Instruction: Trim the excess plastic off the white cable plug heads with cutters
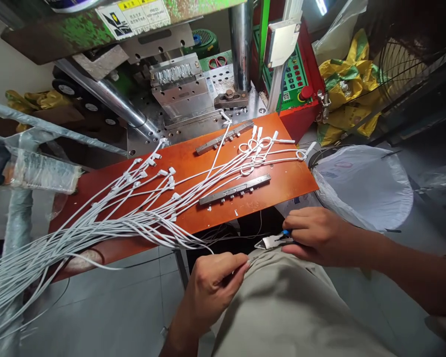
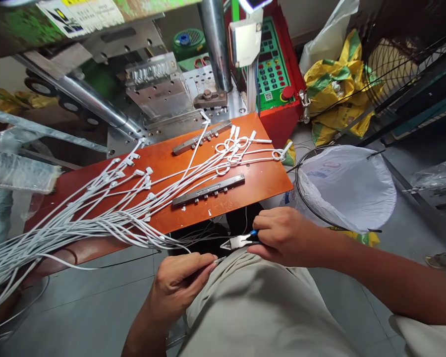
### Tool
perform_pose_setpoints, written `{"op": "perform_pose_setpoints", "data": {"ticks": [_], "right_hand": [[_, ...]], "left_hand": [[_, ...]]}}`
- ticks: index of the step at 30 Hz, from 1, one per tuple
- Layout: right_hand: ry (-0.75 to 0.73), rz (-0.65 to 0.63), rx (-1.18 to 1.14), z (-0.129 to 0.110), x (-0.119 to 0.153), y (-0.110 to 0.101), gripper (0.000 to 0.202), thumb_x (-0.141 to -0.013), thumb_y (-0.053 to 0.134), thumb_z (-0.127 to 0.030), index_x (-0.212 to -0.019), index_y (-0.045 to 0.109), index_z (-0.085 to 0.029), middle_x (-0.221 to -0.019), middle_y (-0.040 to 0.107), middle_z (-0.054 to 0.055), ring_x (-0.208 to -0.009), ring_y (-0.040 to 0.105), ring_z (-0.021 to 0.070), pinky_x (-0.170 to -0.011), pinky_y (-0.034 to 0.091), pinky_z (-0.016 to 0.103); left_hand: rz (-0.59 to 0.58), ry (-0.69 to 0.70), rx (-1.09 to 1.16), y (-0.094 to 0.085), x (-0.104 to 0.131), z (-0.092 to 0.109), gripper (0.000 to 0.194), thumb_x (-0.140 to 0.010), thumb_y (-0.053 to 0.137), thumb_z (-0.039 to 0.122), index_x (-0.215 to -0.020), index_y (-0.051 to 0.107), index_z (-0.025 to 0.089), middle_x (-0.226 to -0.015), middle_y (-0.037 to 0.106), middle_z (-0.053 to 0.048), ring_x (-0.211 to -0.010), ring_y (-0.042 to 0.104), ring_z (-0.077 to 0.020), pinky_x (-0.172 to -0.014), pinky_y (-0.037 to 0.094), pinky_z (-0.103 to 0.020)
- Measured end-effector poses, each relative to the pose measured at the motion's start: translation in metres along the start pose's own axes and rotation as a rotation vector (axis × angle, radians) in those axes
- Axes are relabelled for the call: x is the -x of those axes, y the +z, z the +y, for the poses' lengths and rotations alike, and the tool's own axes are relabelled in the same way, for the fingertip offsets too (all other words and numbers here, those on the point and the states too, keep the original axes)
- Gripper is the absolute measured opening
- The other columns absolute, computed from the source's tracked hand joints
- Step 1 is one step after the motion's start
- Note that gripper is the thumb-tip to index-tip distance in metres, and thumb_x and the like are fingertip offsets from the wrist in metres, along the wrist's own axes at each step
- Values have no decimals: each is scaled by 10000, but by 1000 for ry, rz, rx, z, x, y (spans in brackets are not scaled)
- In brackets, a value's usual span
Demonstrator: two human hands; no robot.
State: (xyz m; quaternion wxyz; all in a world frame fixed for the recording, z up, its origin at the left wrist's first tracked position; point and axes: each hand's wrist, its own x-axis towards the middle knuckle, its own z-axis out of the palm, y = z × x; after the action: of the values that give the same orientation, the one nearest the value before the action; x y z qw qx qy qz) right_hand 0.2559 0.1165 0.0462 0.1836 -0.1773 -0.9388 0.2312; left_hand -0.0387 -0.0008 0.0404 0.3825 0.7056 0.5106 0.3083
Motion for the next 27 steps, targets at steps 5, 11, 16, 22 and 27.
{"op": "perform_pose_setpoints", "data": {"ticks": [5, 11, 16, 22, 27], "right_hand": [[220, 252, -129, 3, 6, 9, 289, -1097, 700, -325, -834, 655, -214, -945, 736, 73, -786, 670, 180, -701, 484, 303], [559, 633, -397, 8, 14, 23, 137, -1085, 690, -352, -1005, 704, -241, -1132, 725, 70, -1077, 709, 222, -971, 539, 322], [677, 759, -502, 11, 22, 28, 192, -1084, 683, -434, -1090, 728, -248, -1270, 705, 82, -1253, 666, 259, -1143, 494, 374], [740, 765, -606, 4, 22, 35, 293, -1094, 641, -514, -1099, 727, -234, -1243, 716, 88, -1253, 653, 281, -1098, 522, 375], [766, 710, -647, -1, 27, 42, 324, -1091, 618, -533, -1068, 721, -226, -1174, 726, 84, -1184, 672, 290, -1060, 532, 406]], "left_hand": [[10, 36, 72, 27, -16, 3, 198, -1104, 630, 233, -1011, 799, 187, -765, 743, -39, -651, 682, -163, -645, 501, -263], [87, 288, 12, 35, -57, 11, 231, -1119, 647, 315, -1309, 716, 205, -1163, 798, -120, -1055, 775, -239, -936, 610, -322], [279, 289, -320, -1, -130, 9, 147, -1096, 607, 167, -1151, 737, 211, -1075, 780, -98, -1020, 743, -260, -953, 579, -370], [205, 10, -744, -15, -211, -4, 170, -1062, 620, 212, -998, 776, 188, -1037, 740, -137, -1045, 708, -338, -949, 564, -433], [225, -50, -757, -13, -232, -15, 189, -992, 643, 171, -816, 692, 214, -921, 706, -111, -928, 703, -320, -852, 556, -407]]}}
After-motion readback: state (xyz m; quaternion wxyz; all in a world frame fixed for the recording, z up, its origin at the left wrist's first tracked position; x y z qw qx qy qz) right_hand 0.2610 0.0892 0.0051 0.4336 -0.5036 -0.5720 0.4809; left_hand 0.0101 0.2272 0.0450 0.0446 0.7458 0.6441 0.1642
